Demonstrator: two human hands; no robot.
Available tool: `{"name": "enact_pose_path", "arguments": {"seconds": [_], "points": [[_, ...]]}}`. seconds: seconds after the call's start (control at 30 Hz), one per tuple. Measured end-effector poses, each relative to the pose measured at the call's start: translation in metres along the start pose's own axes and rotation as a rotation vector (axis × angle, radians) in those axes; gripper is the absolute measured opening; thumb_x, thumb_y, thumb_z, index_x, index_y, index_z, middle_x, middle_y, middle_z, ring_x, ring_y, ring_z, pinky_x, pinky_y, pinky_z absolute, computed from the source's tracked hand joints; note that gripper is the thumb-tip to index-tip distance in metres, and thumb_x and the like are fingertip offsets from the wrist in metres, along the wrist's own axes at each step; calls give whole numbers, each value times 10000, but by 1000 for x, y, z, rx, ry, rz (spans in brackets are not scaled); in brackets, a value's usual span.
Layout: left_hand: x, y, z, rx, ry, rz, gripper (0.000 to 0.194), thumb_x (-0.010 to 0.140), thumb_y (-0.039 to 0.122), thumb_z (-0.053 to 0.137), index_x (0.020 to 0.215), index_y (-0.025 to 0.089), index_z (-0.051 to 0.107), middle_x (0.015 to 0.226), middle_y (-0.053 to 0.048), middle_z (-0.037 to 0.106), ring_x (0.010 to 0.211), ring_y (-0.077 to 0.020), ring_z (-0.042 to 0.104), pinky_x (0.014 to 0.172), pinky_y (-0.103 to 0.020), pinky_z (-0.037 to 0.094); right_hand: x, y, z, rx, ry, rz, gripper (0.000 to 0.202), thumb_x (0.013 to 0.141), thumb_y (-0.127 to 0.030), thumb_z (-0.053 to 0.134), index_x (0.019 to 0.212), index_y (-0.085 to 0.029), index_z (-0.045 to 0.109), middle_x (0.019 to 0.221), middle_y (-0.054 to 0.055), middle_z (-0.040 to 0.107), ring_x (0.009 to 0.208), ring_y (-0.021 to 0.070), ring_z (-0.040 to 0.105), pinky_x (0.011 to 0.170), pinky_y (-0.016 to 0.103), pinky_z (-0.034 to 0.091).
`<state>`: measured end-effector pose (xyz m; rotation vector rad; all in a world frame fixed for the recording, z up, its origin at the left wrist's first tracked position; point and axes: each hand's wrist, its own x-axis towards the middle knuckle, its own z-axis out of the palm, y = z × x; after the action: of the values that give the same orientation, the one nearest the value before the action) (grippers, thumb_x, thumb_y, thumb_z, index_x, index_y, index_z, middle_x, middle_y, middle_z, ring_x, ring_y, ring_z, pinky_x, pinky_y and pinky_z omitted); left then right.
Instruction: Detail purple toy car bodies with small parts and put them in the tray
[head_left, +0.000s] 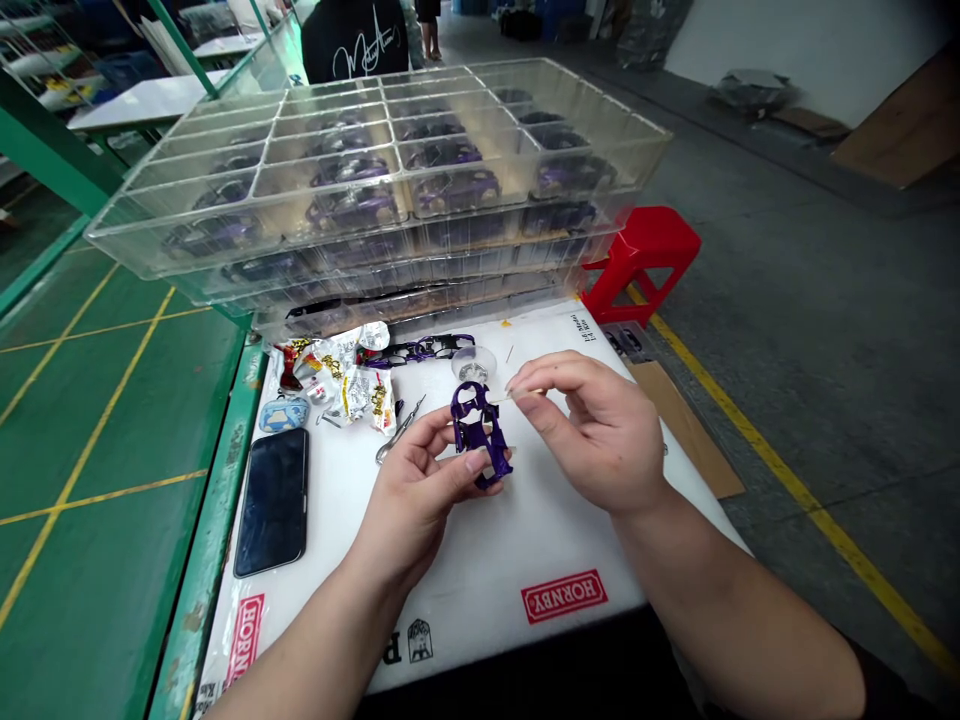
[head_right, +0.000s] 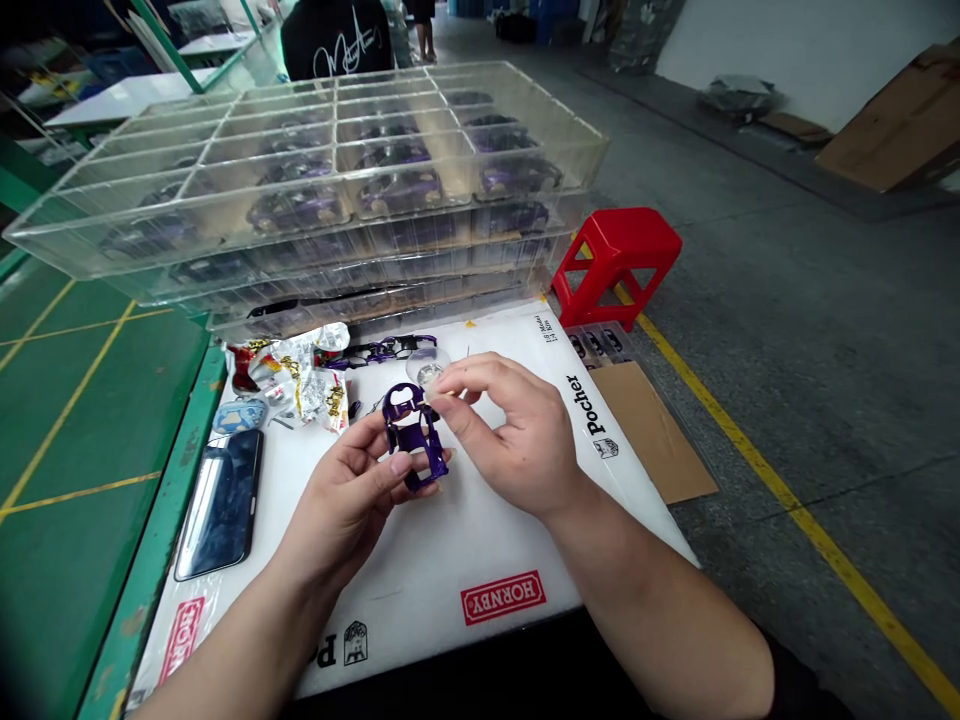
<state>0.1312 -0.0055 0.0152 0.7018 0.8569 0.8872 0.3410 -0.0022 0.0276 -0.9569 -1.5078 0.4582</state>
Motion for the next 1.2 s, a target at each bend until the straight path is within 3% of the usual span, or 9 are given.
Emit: {"name": "enact_pose_path", "arguments": {"seconds": [0.1,0.23,0.43,0.57,0.77,1.2], "points": [[0,3,-1,-85,-61,-27,575,843,265,1029,1359,196,784,1287,-134,823,1122,-318,860,888,-367,738,-2,4,-1,-5,58,58,84,1086,-198,782,1130,-266,804,1098,31,827,1021,232,792,946,418,644],[1,4,-5,-185,-177,-50,494,857,229,1019,1303,206,808,1207,-127,866,1224,-357,846,978,-414,728,-4,5,0,-4,45,39,113,1083,-191,792,1167,-265,804,1107,27,833,1033,228,798,950,402,640],[0,0,-6,-227,-249,-83,409,895,200,991,1276,224,843,1115,-82,878,1080,-248,869,979,-374,731,-1,1,1,-9,-26,-109,153,1065,-106,777,1159,-226,786,1082,50,842,1005,216,816,910,365,657],[-1,-1,-6,-220,-256,-70,380,908,181,976,1267,226,860,1096,-61,870,1023,-185,849,971,-324,725,2,0,0,-46,-60,-176,138,1069,-97,764,1159,-201,783,1069,71,840,992,213,809,916,371,663],[1,-1,-6,-210,-247,-71,404,888,197,997,1268,235,867,1093,-61,870,1021,-191,841,1012,-357,713,4,1,1,-80,-79,-213,131,1076,-91,757,1165,-183,783,1062,92,840,988,222,788,917,407,653],[0,-3,-5,-181,-250,-50,394,907,221,985,1280,213,860,1017,-71,863,959,-188,835,925,-313,716,5,1,0,-125,-78,-238,148,1064,-64,767,1159,-174,792,1049,97,841,978,218,788,913,388,651]]}}
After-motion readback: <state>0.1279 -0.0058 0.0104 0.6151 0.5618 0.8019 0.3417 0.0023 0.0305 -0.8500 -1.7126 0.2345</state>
